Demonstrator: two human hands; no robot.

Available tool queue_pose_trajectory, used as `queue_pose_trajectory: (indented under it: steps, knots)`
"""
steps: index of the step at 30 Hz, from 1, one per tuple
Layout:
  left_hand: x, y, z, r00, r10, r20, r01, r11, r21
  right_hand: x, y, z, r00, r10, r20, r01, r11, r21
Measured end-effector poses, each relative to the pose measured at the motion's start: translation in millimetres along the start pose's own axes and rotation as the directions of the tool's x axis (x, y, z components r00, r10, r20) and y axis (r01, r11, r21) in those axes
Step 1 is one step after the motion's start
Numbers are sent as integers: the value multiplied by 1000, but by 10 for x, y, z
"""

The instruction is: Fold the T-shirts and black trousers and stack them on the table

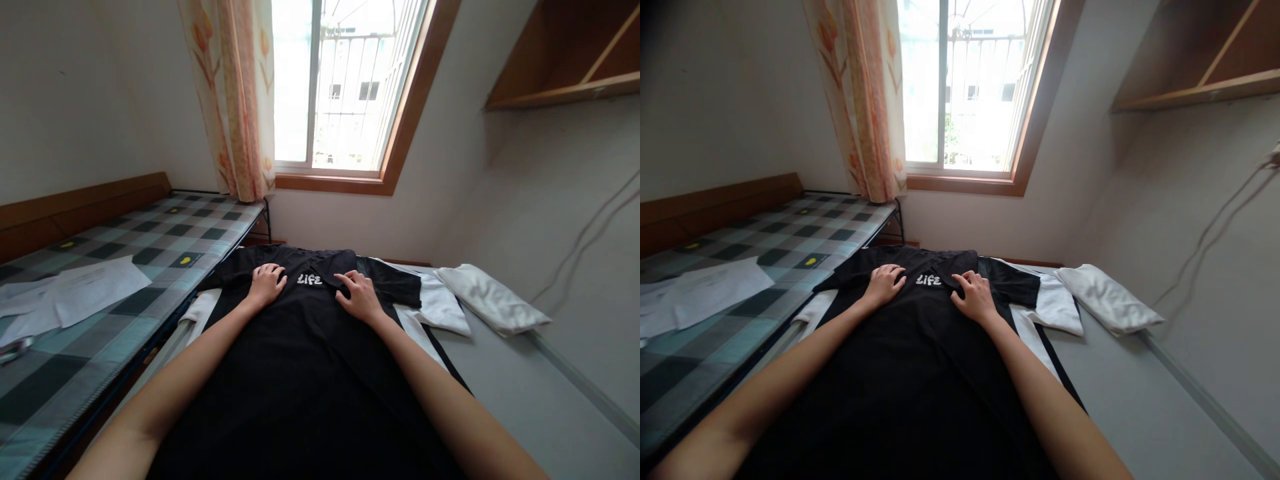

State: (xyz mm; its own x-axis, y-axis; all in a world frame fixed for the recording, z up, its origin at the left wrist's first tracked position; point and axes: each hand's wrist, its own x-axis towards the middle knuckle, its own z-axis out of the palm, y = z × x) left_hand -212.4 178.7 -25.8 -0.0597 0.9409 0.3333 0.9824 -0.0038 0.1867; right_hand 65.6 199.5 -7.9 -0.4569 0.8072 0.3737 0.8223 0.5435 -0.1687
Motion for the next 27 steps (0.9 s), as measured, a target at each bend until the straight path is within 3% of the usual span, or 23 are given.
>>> queue_pose_trajectory:
  steps: [3, 6, 11, 13, 16, 20, 27]
  knots:
    - [45, 58, -2, 1000, 11, 21, -11, 1000, -6, -28, 86, -20, 1000, 3, 5, -3, 999, 42]
    - [199, 188, -1, 999, -18, 47, 20, 998, -51, -42, 174, -67, 996, 73, 60, -71, 997, -36]
    - [601, 615, 46, 971, -116, 208, 174, 942, -288, -45, 280, -166, 965, 235, 112, -217, 964, -157]
    - [704, 804, 96, 946, -186, 265, 262, 922, -286, -41, 294, -198, 957, 259, 128, -234, 956, -179]
    - [736, 1001, 194, 933, -275, 230, 322, 925, -202, -43, 285, -222, 952, 274, 140, -243, 949, -203]
    - [698, 1039, 283, 948, -286, 139, 308, 934, -180, -60, 248, -217, 937, 325, 126, -275, 911, -307]
    - [760, 911, 247, 928, -305, 212, 366, 848, -383, -68, 233, -231, 907, 408, 106, -346, 864, -367]
